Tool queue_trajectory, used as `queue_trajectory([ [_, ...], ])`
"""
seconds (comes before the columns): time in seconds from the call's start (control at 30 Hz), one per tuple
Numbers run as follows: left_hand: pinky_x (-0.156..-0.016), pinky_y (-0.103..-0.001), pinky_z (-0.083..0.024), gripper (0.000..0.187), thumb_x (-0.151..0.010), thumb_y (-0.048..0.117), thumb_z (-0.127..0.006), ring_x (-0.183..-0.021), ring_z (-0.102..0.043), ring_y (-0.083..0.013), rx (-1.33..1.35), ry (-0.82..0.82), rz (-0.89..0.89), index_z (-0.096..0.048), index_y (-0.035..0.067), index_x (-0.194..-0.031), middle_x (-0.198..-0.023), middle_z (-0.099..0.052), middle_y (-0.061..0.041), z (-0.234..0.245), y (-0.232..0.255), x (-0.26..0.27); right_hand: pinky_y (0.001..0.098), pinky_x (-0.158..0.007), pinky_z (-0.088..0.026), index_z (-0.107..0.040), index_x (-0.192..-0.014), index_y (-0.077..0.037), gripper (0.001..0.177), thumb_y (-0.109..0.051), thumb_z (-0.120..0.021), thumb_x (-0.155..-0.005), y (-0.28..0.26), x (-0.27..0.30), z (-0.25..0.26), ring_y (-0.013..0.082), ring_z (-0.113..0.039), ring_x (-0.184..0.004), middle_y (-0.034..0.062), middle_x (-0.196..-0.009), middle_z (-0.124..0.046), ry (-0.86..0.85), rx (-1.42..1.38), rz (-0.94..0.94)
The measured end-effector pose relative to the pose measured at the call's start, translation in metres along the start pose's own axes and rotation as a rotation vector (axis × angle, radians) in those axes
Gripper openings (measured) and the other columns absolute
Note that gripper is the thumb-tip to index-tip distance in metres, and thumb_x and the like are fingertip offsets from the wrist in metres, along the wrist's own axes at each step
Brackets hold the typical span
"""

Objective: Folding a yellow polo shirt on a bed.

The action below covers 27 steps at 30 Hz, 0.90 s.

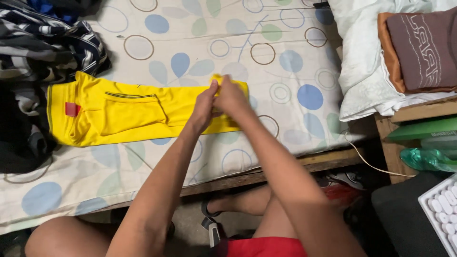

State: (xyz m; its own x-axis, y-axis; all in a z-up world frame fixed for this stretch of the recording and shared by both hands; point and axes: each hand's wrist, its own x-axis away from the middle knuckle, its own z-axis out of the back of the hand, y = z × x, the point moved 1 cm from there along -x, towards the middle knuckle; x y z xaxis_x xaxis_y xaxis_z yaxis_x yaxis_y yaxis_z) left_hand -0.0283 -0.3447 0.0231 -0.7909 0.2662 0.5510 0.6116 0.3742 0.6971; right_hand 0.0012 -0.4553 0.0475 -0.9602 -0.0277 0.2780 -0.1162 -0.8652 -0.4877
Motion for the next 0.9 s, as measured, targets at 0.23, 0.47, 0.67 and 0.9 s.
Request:
queue_trajectory([
  [0.23,-0.048,-0.037,-0.034,0.038,-0.097,0.037,-0.072,-0.062,-0.048,-0.0189,0.065,0.251,-0.11,-0.072,0.0,-0.106,-0.081,-0.057,-0.007,0.091,-0.045,-0.056,0.04,-0.089,-0.055,-0.059,-0.124,0.003,0.058,-0.023,-0.08,-0.077,0.012,-0.019,-0.059,0.0334,-0.069,-0.108,0.0216,-0.115,-0.07,-0.289,-0.323,0.332],
  [0.47,-0.054,-0.049,-0.054,0.025,-0.078,0.006,-0.067,-0.073,-0.067,-0.035,-0.64,0.568,-0.11,-0.059,-0.006,-0.098,-0.089,-0.066,-0.023,0.083,-0.026,-0.028,0.0394,-0.096,-0.054,-0.071,-0.115,-0.001,0.034,-0.023,-0.068,-0.088,0.042,-0.012,-0.058,0.032,-0.07,-0.109,0.0191,-0.115,-0.074,-0.088,-0.165,0.105],
  [0.67,-0.069,-0.05,-0.06,0.033,-0.079,0.003,-0.061,-0.09,-0.071,-0.047,-0.825,0.566,-0.212,-0.053,-0.008,-0.11,-0.101,-0.069,-0.032,0.074,-0.022,-0.017,0.0435,-0.107,-0.046,-0.066,-0.122,0.001,0.036,-0.017,-0.064,-0.091,0.075,0.004,-0.075,0.04,-0.057,-0.126,0.0244,-0.132,-0.063,0.224,-0.101,0.199],
  [0.9,-0.106,-0.057,-0.04,0.068,-0.09,0.02,-0.061,-0.127,-0.053,-0.0436,-1.401,0.661,-0.374,-0.042,-0.007,-0.149,-0.136,-0.056,-0.03,0.03,-0.009,0.012,0.0582,-0.118,-0.02,-0.042,-0.151,-0.003,0.057,-0.034,-0.048,-0.104,0.057,0.033,-0.075,0.0455,-0.023,-0.15,0.0273,-0.162,-0.028,0.197,0.22,0.189],
])
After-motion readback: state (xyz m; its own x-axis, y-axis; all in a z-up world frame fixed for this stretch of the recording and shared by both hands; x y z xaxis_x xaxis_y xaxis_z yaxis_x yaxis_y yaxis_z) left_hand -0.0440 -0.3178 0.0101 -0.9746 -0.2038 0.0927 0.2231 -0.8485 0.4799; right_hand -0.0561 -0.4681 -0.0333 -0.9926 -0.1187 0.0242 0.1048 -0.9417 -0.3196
